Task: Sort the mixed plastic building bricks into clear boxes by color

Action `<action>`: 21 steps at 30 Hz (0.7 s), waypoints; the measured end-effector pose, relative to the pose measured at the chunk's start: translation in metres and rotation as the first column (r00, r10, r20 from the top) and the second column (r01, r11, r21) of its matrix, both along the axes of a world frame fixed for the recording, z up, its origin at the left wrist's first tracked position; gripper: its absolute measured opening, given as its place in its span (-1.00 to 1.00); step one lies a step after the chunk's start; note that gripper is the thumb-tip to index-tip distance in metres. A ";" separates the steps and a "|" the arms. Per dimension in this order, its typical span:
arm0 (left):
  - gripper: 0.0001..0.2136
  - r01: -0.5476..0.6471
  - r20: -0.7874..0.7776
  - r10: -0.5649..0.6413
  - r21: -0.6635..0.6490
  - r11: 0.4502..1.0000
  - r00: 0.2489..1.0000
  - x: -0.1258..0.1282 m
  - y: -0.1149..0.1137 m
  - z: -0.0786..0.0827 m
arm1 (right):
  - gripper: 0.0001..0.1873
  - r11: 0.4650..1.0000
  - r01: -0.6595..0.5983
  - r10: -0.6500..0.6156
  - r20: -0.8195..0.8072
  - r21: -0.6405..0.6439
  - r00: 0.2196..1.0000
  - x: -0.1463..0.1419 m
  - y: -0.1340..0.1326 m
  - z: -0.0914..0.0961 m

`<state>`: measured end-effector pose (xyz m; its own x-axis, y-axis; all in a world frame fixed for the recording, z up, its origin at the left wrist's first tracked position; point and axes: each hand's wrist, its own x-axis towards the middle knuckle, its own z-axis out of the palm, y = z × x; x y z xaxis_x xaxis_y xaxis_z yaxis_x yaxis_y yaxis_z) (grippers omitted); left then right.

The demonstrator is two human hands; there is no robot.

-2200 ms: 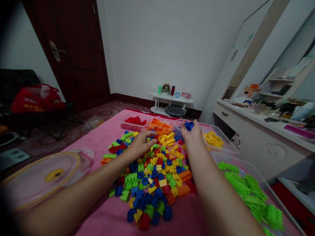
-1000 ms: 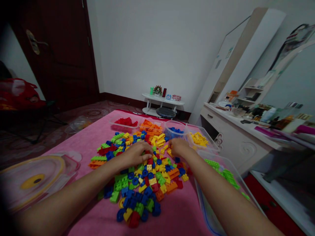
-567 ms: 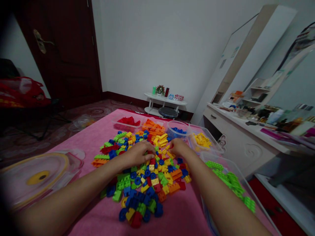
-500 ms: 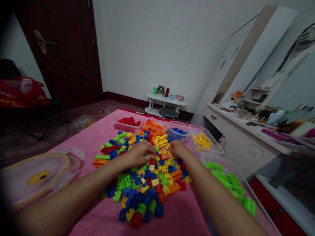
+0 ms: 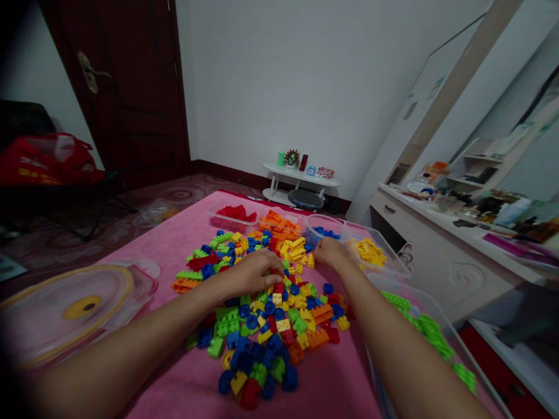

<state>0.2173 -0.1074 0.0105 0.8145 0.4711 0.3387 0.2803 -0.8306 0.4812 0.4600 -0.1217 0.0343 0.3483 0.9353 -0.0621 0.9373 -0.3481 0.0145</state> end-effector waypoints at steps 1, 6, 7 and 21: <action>-0.84 0.004 -0.009 -0.004 0.011 1.000 1.000 0.000 0.000 0.000 | -0.76 0.999 -0.004 0.002 0.048 0.033 0.999 -0.002 0.000 -0.001; -0.81 0.012 -0.050 -0.009 0.056 0.998 0.999 -0.001 0.001 0.001 | -0.68 0.995 -0.070 0.051 0.217 0.078 0.975 -0.014 -0.005 -0.009; -0.81 0.013 -0.052 -0.010 0.058 0.998 0.999 -0.001 0.001 0.000 | -0.67 0.995 -0.076 0.057 0.237 0.071 0.970 -0.016 -0.006 -0.009; -0.82 0.026 -0.029 -0.025 0.028 0.999 0.999 0.000 0.002 -0.001 | -0.73 0.994 -0.074 0.092 0.259 -0.075 0.961 -0.009 -0.006 0.008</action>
